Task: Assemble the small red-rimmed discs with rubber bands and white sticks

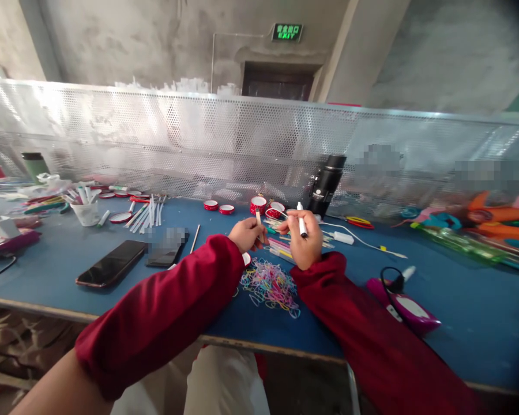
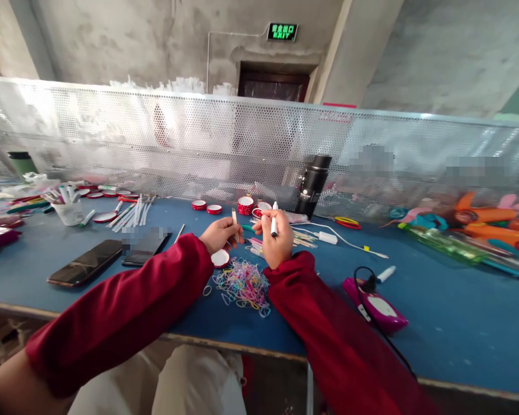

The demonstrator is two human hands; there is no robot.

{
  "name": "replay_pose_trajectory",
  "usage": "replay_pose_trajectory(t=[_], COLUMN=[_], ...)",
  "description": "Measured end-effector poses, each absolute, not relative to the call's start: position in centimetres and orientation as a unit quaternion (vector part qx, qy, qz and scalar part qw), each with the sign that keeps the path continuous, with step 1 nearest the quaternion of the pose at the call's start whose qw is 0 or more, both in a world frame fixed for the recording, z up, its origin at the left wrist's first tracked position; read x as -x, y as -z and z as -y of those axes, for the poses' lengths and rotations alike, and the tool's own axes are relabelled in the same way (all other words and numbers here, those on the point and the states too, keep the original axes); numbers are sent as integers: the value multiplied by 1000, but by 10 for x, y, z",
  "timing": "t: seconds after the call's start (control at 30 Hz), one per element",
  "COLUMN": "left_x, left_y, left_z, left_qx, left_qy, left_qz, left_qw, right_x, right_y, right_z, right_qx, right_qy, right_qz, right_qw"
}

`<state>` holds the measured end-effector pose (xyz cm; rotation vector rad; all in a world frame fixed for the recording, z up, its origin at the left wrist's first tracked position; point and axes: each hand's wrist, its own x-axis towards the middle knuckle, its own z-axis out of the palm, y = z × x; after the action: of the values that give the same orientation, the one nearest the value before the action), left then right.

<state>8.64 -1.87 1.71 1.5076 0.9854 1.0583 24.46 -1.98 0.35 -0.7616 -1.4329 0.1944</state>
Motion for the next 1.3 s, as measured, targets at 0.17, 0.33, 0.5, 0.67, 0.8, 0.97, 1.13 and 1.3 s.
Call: replay_pose_trajectory(t=[0.17, 0.33, 0.5, 0.67, 0.8, 0.97, 1.13, 1.3], left_x=[-84, -85, -83, -80, -78, -78, -79, -77], left_y=[-16, -14, -10, -5, -1, 2, -5, -8], left_z=[13, 10, 2, -6, -10, -12, -5, -1], left_qx=[-631, -616, -599, -600, -589, -588, -573, -557], left_qy=[-456, -486, -547, -564, -572, -575, -591, -605], left_qz=[-400, -386, -364, -360, -371, -359, -353, -350], left_qw=[484, 485, 458, 438, 433, 441, 445, 449], right_x=[-245, -246, -252, -255, -258, -271, -283, -286], right_y=[-2, -3, -4, -3, -10, -38, -58, -50], right_z=[17, 14, 10, 2, -7, -11, -1, 10], right_qx=[338, 329, 343, 357, 361, 339, 344, 344], right_qy=[-101, -102, -102, -113, -137, -203, -199, -205], right_qz=[641, 633, 632, 601, 575, 571, 590, 582], right_qw=[682, 693, 687, 706, 721, 720, 703, 708])
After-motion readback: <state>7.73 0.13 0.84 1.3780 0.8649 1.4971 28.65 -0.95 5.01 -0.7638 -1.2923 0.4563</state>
